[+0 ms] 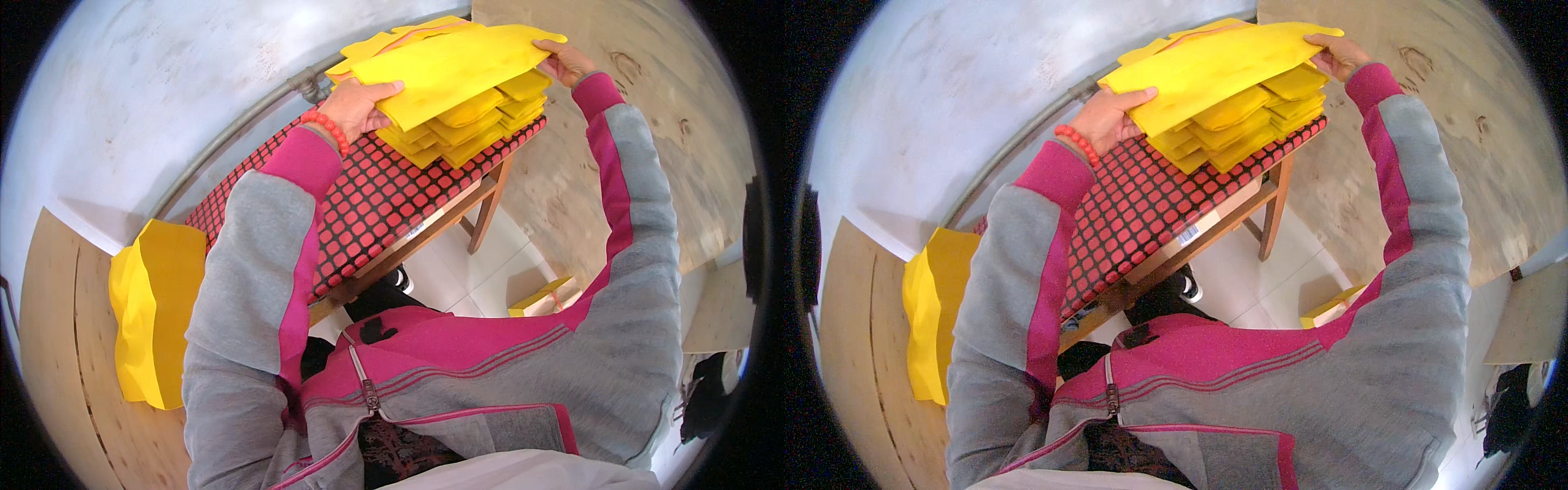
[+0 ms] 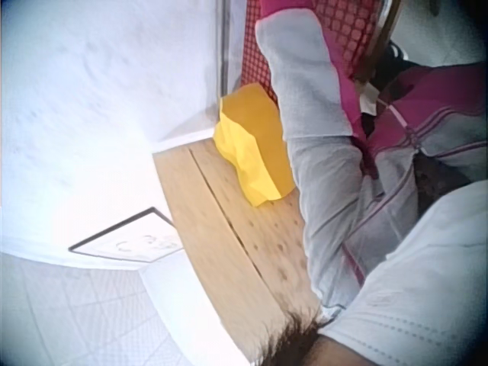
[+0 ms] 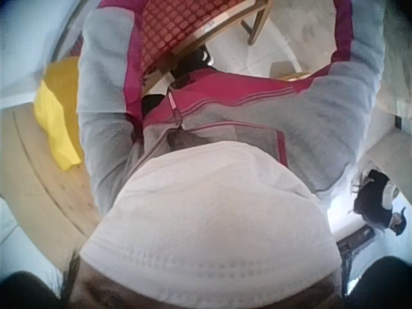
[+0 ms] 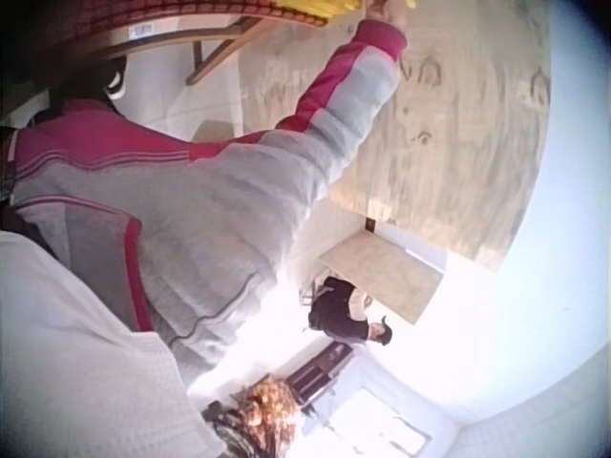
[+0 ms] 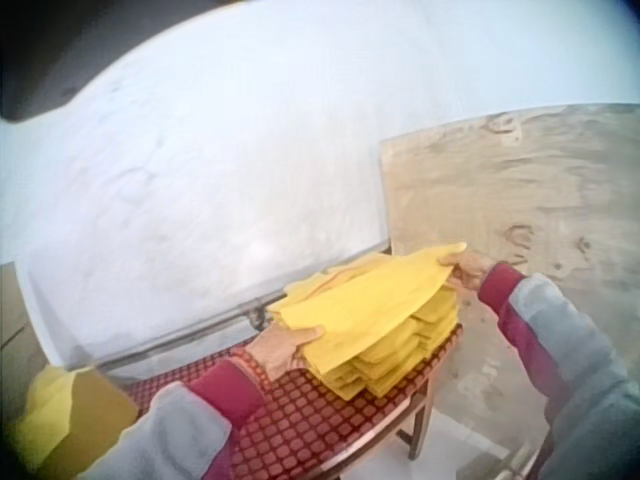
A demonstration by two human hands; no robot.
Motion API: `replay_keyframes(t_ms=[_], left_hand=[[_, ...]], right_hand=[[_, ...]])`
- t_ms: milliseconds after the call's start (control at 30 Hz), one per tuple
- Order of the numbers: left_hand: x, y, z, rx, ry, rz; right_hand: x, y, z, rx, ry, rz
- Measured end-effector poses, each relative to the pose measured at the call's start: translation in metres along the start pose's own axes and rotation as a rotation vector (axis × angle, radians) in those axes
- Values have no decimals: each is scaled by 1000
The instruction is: The person folds yellow paper sheets by hand on a patterned table, repeatedly folding and pressing the creases. They stack the folded sheets to the side and continue folding additional sheets from a nearby pile.
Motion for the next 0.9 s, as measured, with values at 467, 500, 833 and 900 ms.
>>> replay_keyframes(t_ms=[467,500,833,900], left_hand=[[-8,-38,-19,-107,163,69],[-8,-37,-19,-95,163,75],[-6,-50,-15,-173,115,192],[-10,-51,-12,-198,100,213]], right_hand=[[-35,9,-75,-166,172,345],[-33,8,-76,-199,136,346],[-46,29,-108,-130,122,370],[-60,30,-117,-73,76,371]])
Point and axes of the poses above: each hand's wrist, its own z-axis away from the middle knuckle, its own x-axis out of the palm, y = z × x, the point moved 3 cm from there along -z, towards the middle knuckle, and after that the axes turned 9 degrees about x, right-handed, at the moved point
